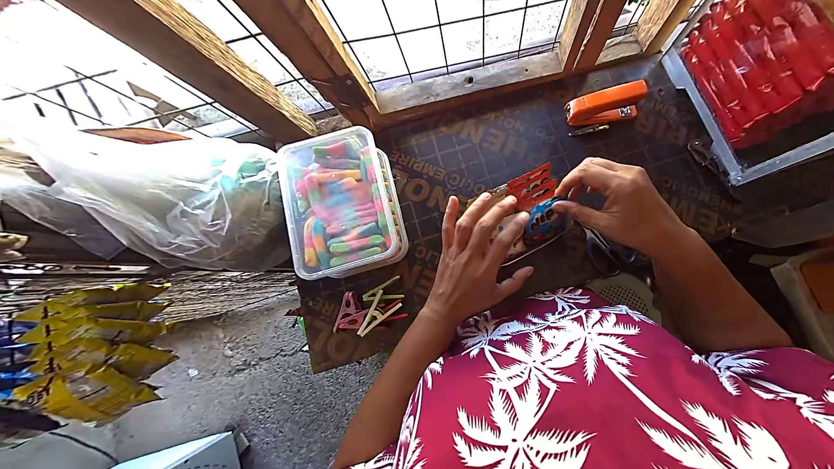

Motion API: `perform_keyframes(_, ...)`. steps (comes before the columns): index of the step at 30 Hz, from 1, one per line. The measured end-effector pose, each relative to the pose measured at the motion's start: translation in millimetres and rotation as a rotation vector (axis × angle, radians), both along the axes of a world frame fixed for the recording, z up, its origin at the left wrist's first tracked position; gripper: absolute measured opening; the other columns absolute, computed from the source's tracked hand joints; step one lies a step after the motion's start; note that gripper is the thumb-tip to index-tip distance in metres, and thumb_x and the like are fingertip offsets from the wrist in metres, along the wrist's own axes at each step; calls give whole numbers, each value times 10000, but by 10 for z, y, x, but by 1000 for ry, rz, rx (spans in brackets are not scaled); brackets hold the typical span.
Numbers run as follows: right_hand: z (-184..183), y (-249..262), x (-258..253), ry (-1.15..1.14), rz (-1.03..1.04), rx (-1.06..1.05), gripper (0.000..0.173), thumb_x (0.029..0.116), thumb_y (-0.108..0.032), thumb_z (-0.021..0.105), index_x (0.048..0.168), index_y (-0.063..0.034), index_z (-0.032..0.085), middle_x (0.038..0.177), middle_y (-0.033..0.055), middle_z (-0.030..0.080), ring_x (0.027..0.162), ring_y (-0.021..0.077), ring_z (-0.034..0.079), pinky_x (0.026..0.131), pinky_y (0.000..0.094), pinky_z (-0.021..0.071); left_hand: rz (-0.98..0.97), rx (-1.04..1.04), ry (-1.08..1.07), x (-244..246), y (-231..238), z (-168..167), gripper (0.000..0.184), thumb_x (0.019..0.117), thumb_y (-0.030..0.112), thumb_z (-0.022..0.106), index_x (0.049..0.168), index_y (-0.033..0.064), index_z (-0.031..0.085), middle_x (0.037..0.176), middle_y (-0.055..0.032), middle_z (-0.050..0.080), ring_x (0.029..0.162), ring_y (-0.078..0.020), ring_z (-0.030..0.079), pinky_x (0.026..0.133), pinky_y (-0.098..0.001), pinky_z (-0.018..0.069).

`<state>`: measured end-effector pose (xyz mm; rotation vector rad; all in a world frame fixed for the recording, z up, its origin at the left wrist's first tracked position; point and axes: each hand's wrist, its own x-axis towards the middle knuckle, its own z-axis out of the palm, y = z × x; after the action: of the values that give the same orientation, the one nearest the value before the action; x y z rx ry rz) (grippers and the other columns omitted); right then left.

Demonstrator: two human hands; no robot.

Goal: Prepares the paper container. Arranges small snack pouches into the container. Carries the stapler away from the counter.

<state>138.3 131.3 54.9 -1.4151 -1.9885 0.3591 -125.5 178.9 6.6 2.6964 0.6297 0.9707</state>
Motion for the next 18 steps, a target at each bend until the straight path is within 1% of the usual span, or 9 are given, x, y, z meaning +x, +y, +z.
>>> perform_keyframes(2,16,-68,62,38,-16,-18,235,979,-242,670,1061,-26,714,1009,104,711,913,163,670,809,300,556,61,-119,2,-34,11,41,904,803,579,763,1484,68,458,1534,-194,459,1482,-383,346,1228,-627,139)
perform_keyframes(4,-2,-160,128,45,-59,-54,267,974,-270,677,1074,-24,706,1026,112,706,919,174,671,796,316,561,107,-248,-16,-77,27,26,1154,704,602,835,1555,21,317,1610,-246,323,1518,-402,270,1239,-596,164)
perform_keyframes(6,-33,-267,157,5,-93,-123,293,956,-304,695,1074,-35,706,1022,118,697,900,208,663,756,357,560,122,-359,-61,-111,32,-15,1307,640,567,896,1585,-15,207,1648,-287,190,1536,-410,216,1241,-535,242)
perform_keyframes(7,-61,-306,159,-18,-92,-162,315,935,-318,710,1076,-36,710,1028,126,695,910,242,656,758,400,552,114,-406,-91,-118,32,-37,1335,618,515,928,1586,-33,190,1647,-300,183,1537,-413,217,1241,-524,260)
perform_keyframes(9,-147,-348,125,-50,-68,-211,326,880,-306,757,1058,-35,720,1056,137,705,964,304,652,813,482,548,99,-481,-109,-130,33,-72,1319,603,377,963,1581,-38,182,1617,-301,256,1508,-416,284,1231,-520,293)
perform_keyframes(11,-220,-371,56,-58,-53,-205,298,854,-234,779,1030,-2,718,1081,168,713,985,346,660,838,521,545,104,-519,-60,-127,25,-73,1306,605,277,968,1594,-24,171,1589,-285,336,1474,-423,350,1218,-550,293)
perform_keyframes(13,-270,-378,9,-53,-81,-175,242,877,-185,749,1002,19,704,1065,185,714,957,346,670,814,509,547,97,-521,-51,-104,21,-74,1303,633,230,955,1608,-6,122,1546,-280,401,1425,-417,424,1198,-561,318)
perform_keyframes(16,-297,-366,-12,-39,-117,-166,184,920,-152,707,983,21,712,1035,187,720,918,334,676,785,490,550,85,-543,-126,-80,-1,-58,1310,635,191,958,1608,5,100,1428,-277,488,1315,-359,543,1095,-479,475)
perform_keyframes(18,-301,-365,-19,-37,-117,-150,178,925,-154,696,978,15,716,1043,183,726,934,336,679,793,486,550,96,-551,-143,-90,-44,-33,1318,620,194,969,1611,18,119,1411,-272,500,1296,-340,560,1070,-459,496)
